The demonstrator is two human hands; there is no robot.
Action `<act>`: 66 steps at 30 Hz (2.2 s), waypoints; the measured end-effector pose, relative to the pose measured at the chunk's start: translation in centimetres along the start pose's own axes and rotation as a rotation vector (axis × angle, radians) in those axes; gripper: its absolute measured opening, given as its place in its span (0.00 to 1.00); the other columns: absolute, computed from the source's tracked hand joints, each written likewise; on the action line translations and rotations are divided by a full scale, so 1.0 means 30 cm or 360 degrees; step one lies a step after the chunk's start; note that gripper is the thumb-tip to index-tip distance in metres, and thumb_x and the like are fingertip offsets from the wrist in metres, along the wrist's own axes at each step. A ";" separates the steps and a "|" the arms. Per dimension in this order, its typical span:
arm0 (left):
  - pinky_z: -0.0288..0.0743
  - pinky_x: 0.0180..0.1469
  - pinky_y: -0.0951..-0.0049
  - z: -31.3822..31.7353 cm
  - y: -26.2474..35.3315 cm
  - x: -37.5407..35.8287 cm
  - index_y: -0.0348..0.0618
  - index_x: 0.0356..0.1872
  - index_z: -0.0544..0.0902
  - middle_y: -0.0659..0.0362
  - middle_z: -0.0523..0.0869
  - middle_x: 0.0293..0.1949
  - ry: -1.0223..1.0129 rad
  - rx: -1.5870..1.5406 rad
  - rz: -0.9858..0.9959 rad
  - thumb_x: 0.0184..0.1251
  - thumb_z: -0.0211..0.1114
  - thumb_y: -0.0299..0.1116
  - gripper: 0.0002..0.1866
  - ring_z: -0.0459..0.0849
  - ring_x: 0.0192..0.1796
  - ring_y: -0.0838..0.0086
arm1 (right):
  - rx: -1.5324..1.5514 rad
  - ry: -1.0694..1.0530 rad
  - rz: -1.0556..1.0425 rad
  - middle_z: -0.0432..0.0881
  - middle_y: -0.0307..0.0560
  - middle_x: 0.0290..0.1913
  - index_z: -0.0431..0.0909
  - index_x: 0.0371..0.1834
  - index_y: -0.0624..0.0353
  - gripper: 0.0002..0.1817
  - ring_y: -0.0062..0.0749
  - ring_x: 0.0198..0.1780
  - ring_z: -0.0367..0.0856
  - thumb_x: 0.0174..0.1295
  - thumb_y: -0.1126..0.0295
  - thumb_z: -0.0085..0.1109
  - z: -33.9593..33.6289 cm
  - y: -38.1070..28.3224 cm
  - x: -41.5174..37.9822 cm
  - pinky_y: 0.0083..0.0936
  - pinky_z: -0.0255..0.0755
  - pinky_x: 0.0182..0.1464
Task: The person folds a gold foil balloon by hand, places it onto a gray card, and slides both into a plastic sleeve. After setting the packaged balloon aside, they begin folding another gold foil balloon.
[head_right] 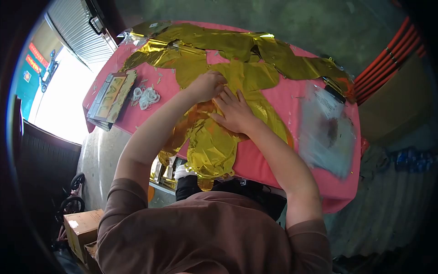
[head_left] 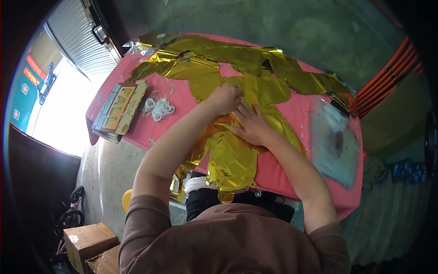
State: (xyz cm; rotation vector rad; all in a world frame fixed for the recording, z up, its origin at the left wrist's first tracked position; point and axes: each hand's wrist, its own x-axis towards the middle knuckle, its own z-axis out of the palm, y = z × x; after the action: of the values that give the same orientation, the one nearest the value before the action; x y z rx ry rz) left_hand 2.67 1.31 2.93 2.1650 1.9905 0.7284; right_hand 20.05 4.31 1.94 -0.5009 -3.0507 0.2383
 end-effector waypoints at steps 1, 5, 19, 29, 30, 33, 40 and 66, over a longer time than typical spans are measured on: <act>0.71 0.53 0.61 0.034 -0.013 0.031 0.41 0.40 0.82 0.51 0.80 0.43 0.0004 -0.0001 0.0012 0.57 0.59 0.31 0.11 0.77 0.49 0.56 | 0.0032 0.0030 -0.0013 0.49 0.54 0.73 0.52 0.71 0.55 0.36 0.46 0.75 0.42 0.65 0.47 0.41 0.001 -0.001 0.000 0.50 0.34 0.72; 0.73 0.51 0.61 0.111 -0.047 0.113 0.43 0.35 0.84 0.52 0.80 0.42 0.0142 -0.0274 0.0188 0.55 0.58 0.31 0.09 0.78 0.49 0.58 | 0.0085 0.0070 -0.0033 0.51 0.56 0.72 0.54 0.70 0.56 0.36 0.48 0.74 0.45 0.64 0.47 0.42 0.001 -0.002 -0.001 0.51 0.35 0.72; 0.72 0.51 0.64 0.156 -0.047 0.095 0.44 0.40 0.81 0.53 0.77 0.43 0.0335 -0.0415 0.0288 0.55 0.63 0.30 0.10 0.76 0.47 0.57 | 0.0343 0.0615 0.0673 0.80 0.55 0.44 0.77 0.38 0.63 0.15 0.50 0.41 0.79 0.55 0.61 0.58 -0.119 0.227 -0.124 0.39 0.74 0.43; 0.67 0.54 0.62 0.155 -0.016 0.083 0.52 0.45 0.80 0.58 0.76 0.45 0.0297 0.0030 0.0243 0.60 0.61 0.40 0.13 0.73 0.50 0.63 | 0.0384 0.0060 0.1074 0.81 0.58 0.38 0.78 0.33 0.65 0.15 0.47 0.43 0.81 0.50 0.64 0.59 -0.143 0.274 -0.166 0.37 0.75 0.43; 0.67 0.54 0.62 0.157 -0.017 0.084 0.52 0.45 0.80 0.59 0.76 0.45 0.0301 0.0040 0.0232 0.60 0.61 0.40 0.13 0.73 0.50 0.63 | 0.0550 0.0021 0.1038 0.82 0.59 0.35 0.79 0.31 0.66 0.14 0.44 0.40 0.82 0.49 0.64 0.59 -0.150 0.285 -0.169 0.35 0.75 0.40; 0.66 0.55 0.62 0.155 -0.017 0.084 0.52 0.46 0.80 0.59 0.76 0.45 0.0283 0.0034 0.0228 0.59 0.61 0.40 0.14 0.73 0.51 0.63 | 0.0917 0.0006 0.0939 0.81 0.52 0.27 0.80 0.27 0.65 0.13 0.31 0.32 0.80 0.49 0.63 0.61 -0.148 0.334 -0.152 0.28 0.71 0.33; 0.65 0.57 0.62 0.158 -0.035 0.083 0.51 0.48 0.80 0.58 0.76 0.47 0.0267 -0.0008 0.0259 0.56 0.62 0.37 0.17 0.71 0.53 0.62 | 0.1528 0.0046 0.0433 0.77 0.37 0.25 0.81 0.27 0.59 0.11 0.15 0.28 0.70 0.57 0.61 0.60 -0.208 0.222 0.015 0.19 0.65 0.29; 0.72 0.45 0.60 0.155 -0.072 0.109 0.37 0.38 0.80 0.43 0.80 0.39 0.0417 -0.0483 -0.0007 0.50 0.64 0.28 0.13 0.77 0.45 0.48 | 0.0211 0.0247 0.0390 0.50 0.63 0.71 0.53 0.68 0.71 0.39 0.48 0.75 0.43 0.66 0.47 0.42 0.020 0.045 -0.010 0.49 0.36 0.72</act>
State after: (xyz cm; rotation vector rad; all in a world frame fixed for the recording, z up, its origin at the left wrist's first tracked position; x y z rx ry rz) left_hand 2.71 5.84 -1.12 1.9712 1.8439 1.2788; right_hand 20.71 5.40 1.14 -0.8410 -2.7973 0.3870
